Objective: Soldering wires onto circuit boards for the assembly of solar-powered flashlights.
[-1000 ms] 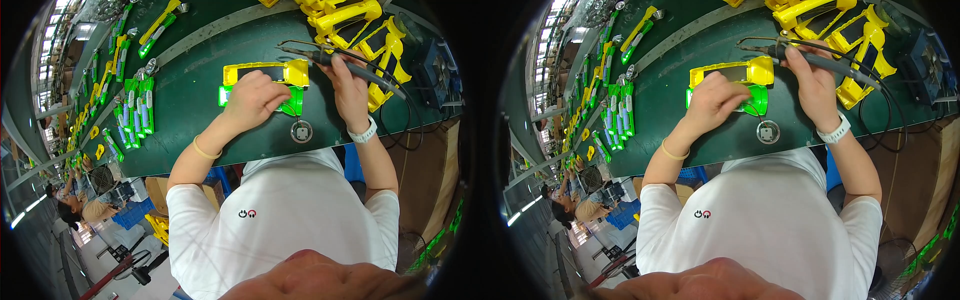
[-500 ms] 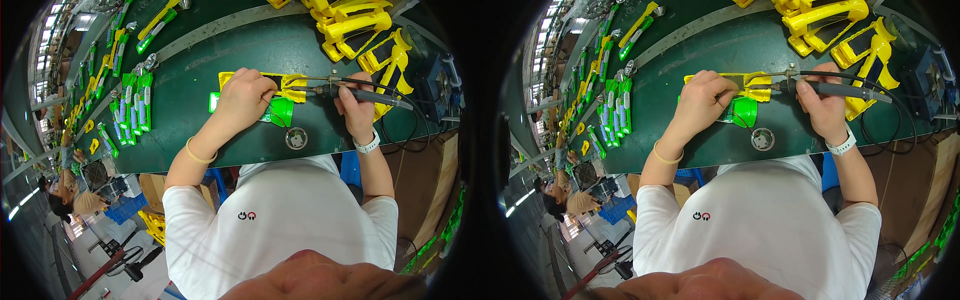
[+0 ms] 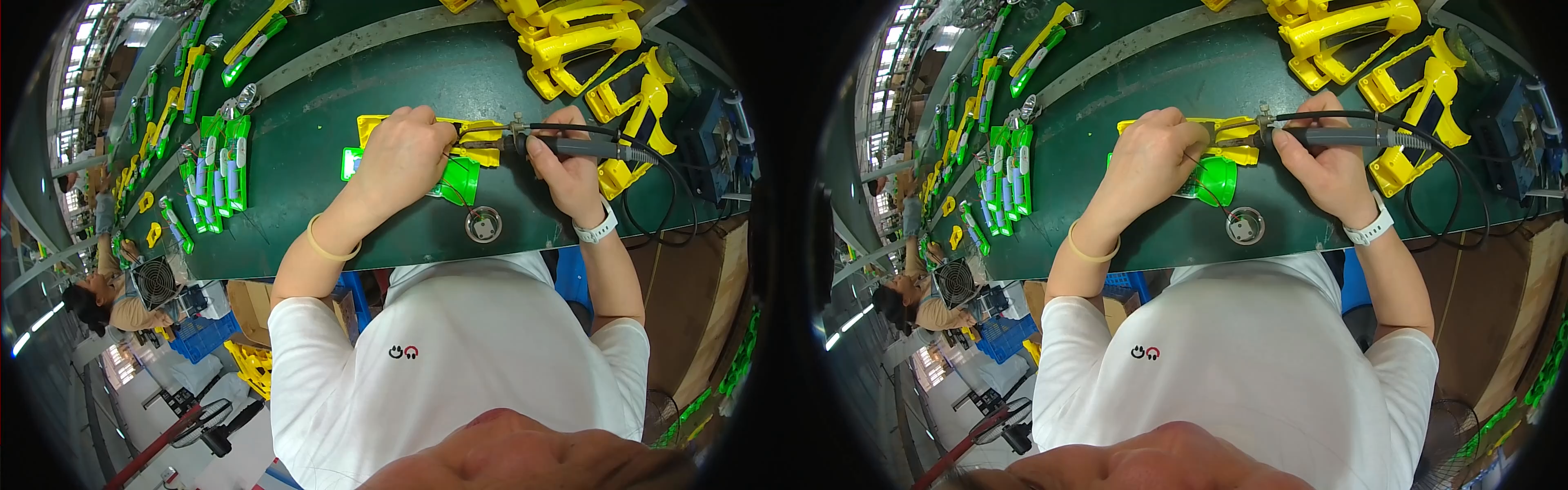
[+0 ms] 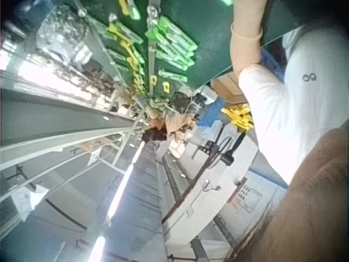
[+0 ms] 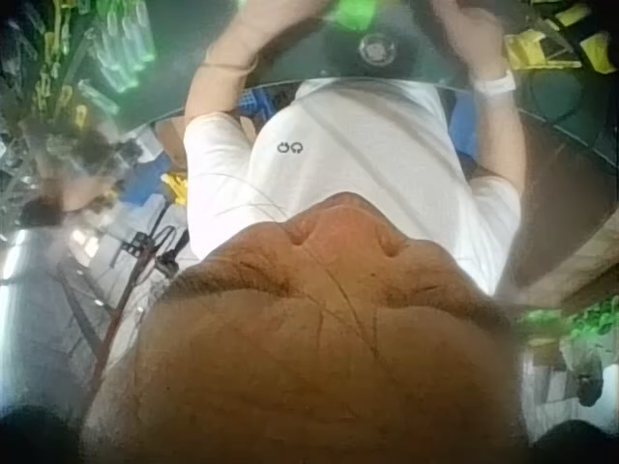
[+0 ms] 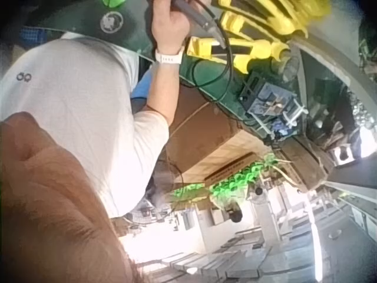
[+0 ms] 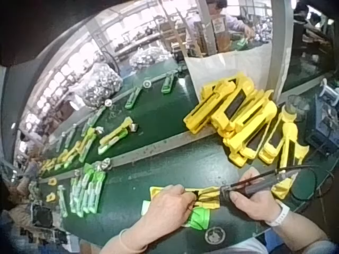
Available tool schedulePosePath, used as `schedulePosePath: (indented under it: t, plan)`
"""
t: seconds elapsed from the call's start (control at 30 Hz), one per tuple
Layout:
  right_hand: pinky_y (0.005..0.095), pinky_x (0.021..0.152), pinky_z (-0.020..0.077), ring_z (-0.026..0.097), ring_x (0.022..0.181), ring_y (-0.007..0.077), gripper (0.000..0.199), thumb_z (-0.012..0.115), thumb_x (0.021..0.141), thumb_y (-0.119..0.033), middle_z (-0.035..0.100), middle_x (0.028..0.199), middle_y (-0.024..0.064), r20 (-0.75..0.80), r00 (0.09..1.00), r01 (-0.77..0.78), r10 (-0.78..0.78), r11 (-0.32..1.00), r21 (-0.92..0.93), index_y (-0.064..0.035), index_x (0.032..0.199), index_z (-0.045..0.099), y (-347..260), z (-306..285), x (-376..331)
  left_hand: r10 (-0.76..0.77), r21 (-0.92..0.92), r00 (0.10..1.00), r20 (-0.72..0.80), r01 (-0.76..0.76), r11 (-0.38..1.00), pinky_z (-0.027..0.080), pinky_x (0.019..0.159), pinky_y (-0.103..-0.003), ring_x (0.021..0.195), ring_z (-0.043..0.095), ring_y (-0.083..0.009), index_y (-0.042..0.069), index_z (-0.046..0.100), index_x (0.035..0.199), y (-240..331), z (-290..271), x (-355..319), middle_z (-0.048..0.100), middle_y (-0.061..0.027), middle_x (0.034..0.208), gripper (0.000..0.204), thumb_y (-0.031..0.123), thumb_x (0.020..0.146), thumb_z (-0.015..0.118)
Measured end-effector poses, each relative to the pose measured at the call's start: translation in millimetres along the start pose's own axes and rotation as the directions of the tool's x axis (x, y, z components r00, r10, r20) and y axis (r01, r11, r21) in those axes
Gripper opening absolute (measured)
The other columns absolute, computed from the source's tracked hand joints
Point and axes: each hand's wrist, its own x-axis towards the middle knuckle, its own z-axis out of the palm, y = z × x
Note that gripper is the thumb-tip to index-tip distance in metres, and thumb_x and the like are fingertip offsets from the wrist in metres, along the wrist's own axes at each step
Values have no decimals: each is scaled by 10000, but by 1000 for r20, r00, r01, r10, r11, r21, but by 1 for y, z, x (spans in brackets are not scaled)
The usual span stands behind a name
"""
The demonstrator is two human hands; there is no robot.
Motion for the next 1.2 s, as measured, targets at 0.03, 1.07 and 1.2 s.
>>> schedulePosePath:
  t: [0.03, 1.07, 1.2]
  plan:
    - [186, 614, 386, 449, 705, 46, 238, 622, 802, -48, 494, 790, 7, 0, 1000, 0, 0, 1000, 0, -51, 935, 425, 1, 0, 1, 0, 0, 1000, 2, 0, 1000, 448, 586, -366, 685, 549, -267, 62, 590, 689, 0, 0, 0, 513, -92, 656, 40, 36, 665, 609]
    - [194, 526, 377, 472, 602, 52, 244, 661, 793, -118, 501, 716, 6, 40, 999, 38, -30, 972, -232, -29, 904, 462, -16, -2, 10, -54, 63, 996, -68, 58, 996, 468, 605, -392, 680, 563, -294, 17, 625, 721, 1, 7, -3, 542, -122, 663, 104, 116, 736, 599]
    - [176, 442, 374, 472, 487, 58, 208, 605, 845, -112, 540, 697, 40, -67, 991, 114, -118, 992, -52, -41, 932, 430, -24, -9, 5, -62, 73, 996, -71, 68, 995, 467, 606, -390, 681, 563, -293, 15, 625, 717, 0, 9, -4, 540, -124, 658, 108, 118, 737, 597]
